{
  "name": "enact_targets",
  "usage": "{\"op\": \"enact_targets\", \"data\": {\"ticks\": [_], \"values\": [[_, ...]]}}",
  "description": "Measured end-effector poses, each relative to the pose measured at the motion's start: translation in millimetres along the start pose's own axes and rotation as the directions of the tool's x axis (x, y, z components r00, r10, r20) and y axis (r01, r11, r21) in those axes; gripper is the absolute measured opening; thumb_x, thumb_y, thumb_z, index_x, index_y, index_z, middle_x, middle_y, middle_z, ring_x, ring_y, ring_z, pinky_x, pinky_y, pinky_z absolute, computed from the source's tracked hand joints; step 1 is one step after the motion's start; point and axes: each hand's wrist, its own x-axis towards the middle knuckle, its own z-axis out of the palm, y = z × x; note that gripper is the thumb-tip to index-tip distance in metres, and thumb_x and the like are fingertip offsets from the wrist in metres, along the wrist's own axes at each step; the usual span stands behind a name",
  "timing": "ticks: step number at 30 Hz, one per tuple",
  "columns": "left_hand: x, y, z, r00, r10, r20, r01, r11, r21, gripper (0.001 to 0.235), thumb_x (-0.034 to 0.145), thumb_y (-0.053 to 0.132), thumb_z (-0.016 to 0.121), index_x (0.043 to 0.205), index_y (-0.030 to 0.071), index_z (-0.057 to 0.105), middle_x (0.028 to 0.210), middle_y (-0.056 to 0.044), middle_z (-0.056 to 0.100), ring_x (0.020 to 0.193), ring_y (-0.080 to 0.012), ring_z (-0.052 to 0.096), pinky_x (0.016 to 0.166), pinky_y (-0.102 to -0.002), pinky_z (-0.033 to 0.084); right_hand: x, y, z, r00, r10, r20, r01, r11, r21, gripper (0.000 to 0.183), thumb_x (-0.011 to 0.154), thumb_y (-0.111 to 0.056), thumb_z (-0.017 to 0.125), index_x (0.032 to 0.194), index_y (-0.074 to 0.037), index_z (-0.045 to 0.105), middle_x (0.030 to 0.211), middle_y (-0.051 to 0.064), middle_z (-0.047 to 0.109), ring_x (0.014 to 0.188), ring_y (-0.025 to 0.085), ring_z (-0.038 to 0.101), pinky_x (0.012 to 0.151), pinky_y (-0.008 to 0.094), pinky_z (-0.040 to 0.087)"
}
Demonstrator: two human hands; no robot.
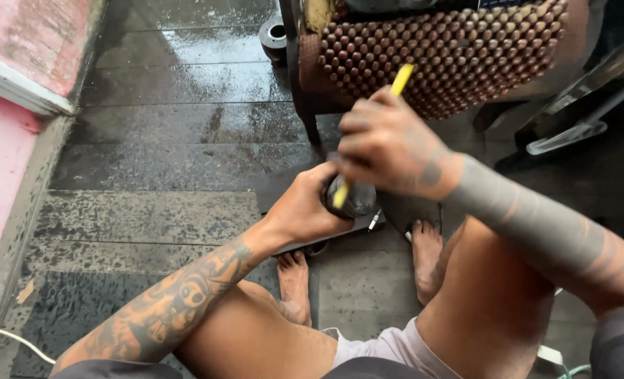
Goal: The person sits on a wet tiled floor and scrubs a small, dark metal object using a yellow brush. They rotate the object in their left hand to scrub different sides and surfaces with the brush held in their right hand.
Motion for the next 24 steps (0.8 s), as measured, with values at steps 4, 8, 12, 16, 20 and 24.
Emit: {"op": "enact_targets", "data": {"ticks": [4, 8, 12, 16, 20, 24], "values": [[-1.7, 12.3, -0.4, 0.999, 0.027, -0.042, -0.027, 1.000, 0.001, 0.037, 0.068, 0.018, 0.079, 0.100, 0.011, 0.063, 0.088, 0.001, 0.066, 0.082, -0.0075, 0.055, 0.072, -0.028, 0.048, -6.8, 14.5, 3.9, 0.995, 0.093, -0.045, -0.100, 0.979, -0.178, 0.043, 0.108, -0.032, 0.069, 0.070, -0.014, 0.060, 0.076, 0.001, 0.052, 0.078, 0.025, 0.051, 0.083, 0.043, 0.035], [-0.3, 1.6, 3.8, 0.992, 0.121, 0.044, -0.121, 0.993, -0.012, 0.047, 0.065, 0.016, 0.079, 0.109, 0.007, 0.063, 0.094, -0.003, 0.070, 0.084, -0.0102, 0.061, 0.071, -0.030, 0.051, -0.3, 6.7, -2.3, 1.000, 0.015, -0.004, -0.015, 0.999, 0.041, 0.039, 0.102, -0.025, 0.069, 0.066, -0.014, 0.060, 0.071, -0.001, 0.053, 0.075, 0.024, 0.054, 0.080, 0.043, 0.035], [1.7, 9.2, -0.7, 0.982, 0.189, 0.020, -0.188, 0.982, -0.009, 0.038, 0.068, 0.015, 0.079, 0.100, 0.011, 0.059, 0.090, 0.000, 0.063, 0.083, -0.0104, 0.054, 0.073, -0.030, 0.047, -4.5, 15.1, -6.7, 0.997, 0.073, -0.005, -0.073, 0.994, -0.079, 0.045, 0.104, -0.028, 0.069, 0.063, -0.013, 0.059, 0.068, 0.000, 0.053, 0.072, 0.024, 0.054, 0.081, 0.043, 0.035], [3.6, -6.2, 4.2, 0.988, 0.138, 0.069, -0.138, 0.990, 0.005, 0.040, 0.064, 0.016, 0.077, 0.101, 0.006, 0.066, 0.092, -0.001, 0.068, 0.085, -0.0081, 0.056, 0.069, -0.030, 0.051, -2.3, 4.4, -10.1, 0.997, -0.071, 0.003, 0.071, 0.992, 0.100, 0.041, 0.105, -0.029, 0.061, 0.068, -0.014, 0.053, 0.070, 0.001, 0.046, 0.073, 0.025, 0.049, 0.083, 0.042, 0.037], [2.0, 3.3, -2.0, 0.979, 0.205, 0.017, -0.204, 0.978, -0.033, 0.050, 0.066, 0.015, 0.082, 0.112, 0.009, 0.063, 0.095, -0.001, 0.066, 0.087, -0.0090, 0.055, 0.077, -0.029, 0.049, -4.9, 9.3, -12.0, 0.999, 0.006, -0.032, -0.007, 0.999, -0.033, 0.044, 0.105, -0.024, 0.070, 0.065, -0.013, 0.056, 0.071, 0.001, 0.049, 0.074, 0.025, 0.053, 0.083, 0.044, 0.037], [0.2, 0.7, -5.5, 0.977, 0.214, 0.008, -0.213, 0.975, -0.055, 0.044, 0.070, 0.016, 0.082, 0.109, 0.010, 0.062, 0.092, 0.003, 0.062, 0.085, -0.0066, 0.050, 0.074, -0.026, 0.049, -4.2, 5.5, -10.5, 0.999, -0.020, 0.034, 0.020, 1.000, 0.007, 0.041, 0.105, -0.025, 0.067, 0.066, -0.014, 0.056, 0.073, 0.001, 0.050, 0.077, 0.026, 0.053, 0.085, 0.044, 0.036]]}}
